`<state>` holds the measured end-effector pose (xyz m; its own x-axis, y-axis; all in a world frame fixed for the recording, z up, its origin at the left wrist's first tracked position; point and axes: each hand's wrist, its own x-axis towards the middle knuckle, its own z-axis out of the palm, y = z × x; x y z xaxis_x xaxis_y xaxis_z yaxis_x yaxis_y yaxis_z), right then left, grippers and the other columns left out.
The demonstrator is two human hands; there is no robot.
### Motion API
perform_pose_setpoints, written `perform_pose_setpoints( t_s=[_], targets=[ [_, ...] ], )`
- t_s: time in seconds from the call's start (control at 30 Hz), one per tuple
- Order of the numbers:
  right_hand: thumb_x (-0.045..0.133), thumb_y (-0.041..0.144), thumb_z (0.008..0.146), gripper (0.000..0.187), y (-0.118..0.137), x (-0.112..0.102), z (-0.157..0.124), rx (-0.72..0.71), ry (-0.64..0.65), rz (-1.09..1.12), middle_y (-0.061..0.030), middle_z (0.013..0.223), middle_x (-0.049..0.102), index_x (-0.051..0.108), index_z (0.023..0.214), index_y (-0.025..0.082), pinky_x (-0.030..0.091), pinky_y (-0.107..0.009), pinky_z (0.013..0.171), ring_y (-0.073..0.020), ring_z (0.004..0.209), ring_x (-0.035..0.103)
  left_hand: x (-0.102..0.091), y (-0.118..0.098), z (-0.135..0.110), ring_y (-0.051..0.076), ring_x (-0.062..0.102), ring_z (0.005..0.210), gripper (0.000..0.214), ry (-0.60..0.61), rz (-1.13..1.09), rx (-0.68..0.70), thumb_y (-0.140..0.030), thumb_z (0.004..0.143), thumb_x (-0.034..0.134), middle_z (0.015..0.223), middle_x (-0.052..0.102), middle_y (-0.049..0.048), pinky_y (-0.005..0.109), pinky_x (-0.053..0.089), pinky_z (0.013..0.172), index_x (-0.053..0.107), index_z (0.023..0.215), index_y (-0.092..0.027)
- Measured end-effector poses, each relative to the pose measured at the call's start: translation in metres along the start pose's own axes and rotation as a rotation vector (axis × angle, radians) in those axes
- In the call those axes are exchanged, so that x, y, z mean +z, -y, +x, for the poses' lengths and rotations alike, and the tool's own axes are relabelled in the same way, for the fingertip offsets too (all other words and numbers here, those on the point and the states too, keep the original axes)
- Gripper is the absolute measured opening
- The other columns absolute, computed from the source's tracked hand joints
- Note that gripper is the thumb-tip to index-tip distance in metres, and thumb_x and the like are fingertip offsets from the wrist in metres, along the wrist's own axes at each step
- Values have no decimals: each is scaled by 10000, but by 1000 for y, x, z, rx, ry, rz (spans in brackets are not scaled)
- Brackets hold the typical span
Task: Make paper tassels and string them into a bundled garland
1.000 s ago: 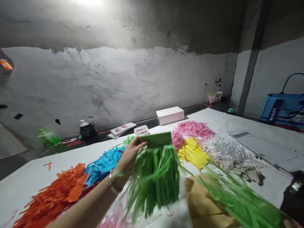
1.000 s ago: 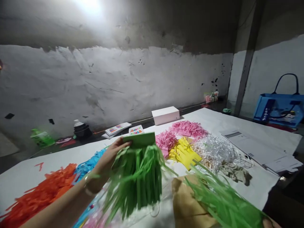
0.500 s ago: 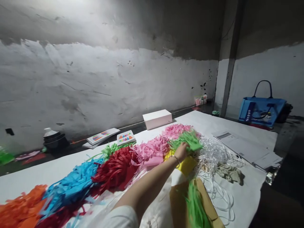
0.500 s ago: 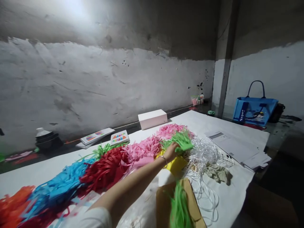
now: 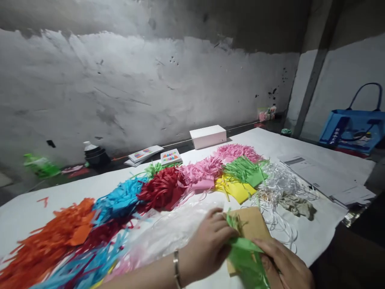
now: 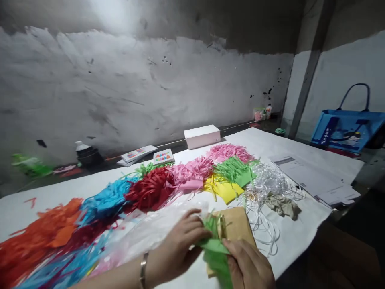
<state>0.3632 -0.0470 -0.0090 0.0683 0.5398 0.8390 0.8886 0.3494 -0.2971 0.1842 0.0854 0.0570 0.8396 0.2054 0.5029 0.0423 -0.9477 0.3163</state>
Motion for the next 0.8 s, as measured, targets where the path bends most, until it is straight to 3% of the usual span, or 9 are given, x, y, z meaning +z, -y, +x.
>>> perform_pose_setpoints(
  t_s=[0.1,0.2,0.33,0.43,0.53,0.63,0.7,0.8],
  targets=[
    [499,119,949,216,24,5,27,-154,40,38,-54,817,736,648,1099,166,528,-323,780,-191,724,693,-35,-16,-38,192,581,761,269,-155,235,12,-55,876,458,780,652,47,449,436,967,613,1069,-160],
    [455,72,921,280,49,21,34,-214,80,61,-65,819,712,664,1092,144,462,-405,839,-207,748,662,-57,-35,-73,190,573,761,246,-129,364,43,-58,919,462,745,646,33,458,383,1035,628,1083,-138],
    [442,-52,850,384,65,45,19,-297,145,52,-80,854,706,667,1118,107,405,-459,939,-210,841,645,-59,-55,-122,196,613,842,240,-75,232,21,-348,1009,471,855,673,51,440,385,1074,632,1102,-196],
    [438,-75,828,418,65,58,-4,-321,152,52,-108,918,704,643,1157,83,398,-475,952,-225,907,632,-43,-61,-169,270,587,1123,484,-112,213,-165,-538,965,492,1130,660,144,449,410,1077,554,1301,-195],
    [432,-67,821,432,58,71,-32,-286,162,29,-106,929,696,633,1158,113,416,-469,924,-229,897,630,-12,-60,-221,295,518,1278,484,-11,313,-258,-480,936,585,1296,629,133,512,315,1156,533,1357,-246],
    [446,-36,823,408,48,83,-61,-261,207,-34,-103,924,690,628,1146,134,435,-453,881,-242,877,632,10,-47,-264,439,373,1397,688,104,451,-632,-528,847,665,1520,432,219,664,312,1098,494,1430,-206],
    [452,-6,833,378,44,90,-77,-279,243,-59,-104,916,684,628,1137,134,433,-456,874,-250,864,630,5,-30,-287,456,318,1428,648,177,505,-876,-484,881,622,1559,378,213,682,320,1083,489,1447,-197],
    [466,42,854,344,46,99,-89,-320,284,-54,-112,925,672,625,1149,120,424,-468,891,-258,870,618,-29,0,-316,390,318,1448,518,214,536,-1048,-355,974,476,1582,358,163,606,376,1088,461,1473,-215]
  ],
)
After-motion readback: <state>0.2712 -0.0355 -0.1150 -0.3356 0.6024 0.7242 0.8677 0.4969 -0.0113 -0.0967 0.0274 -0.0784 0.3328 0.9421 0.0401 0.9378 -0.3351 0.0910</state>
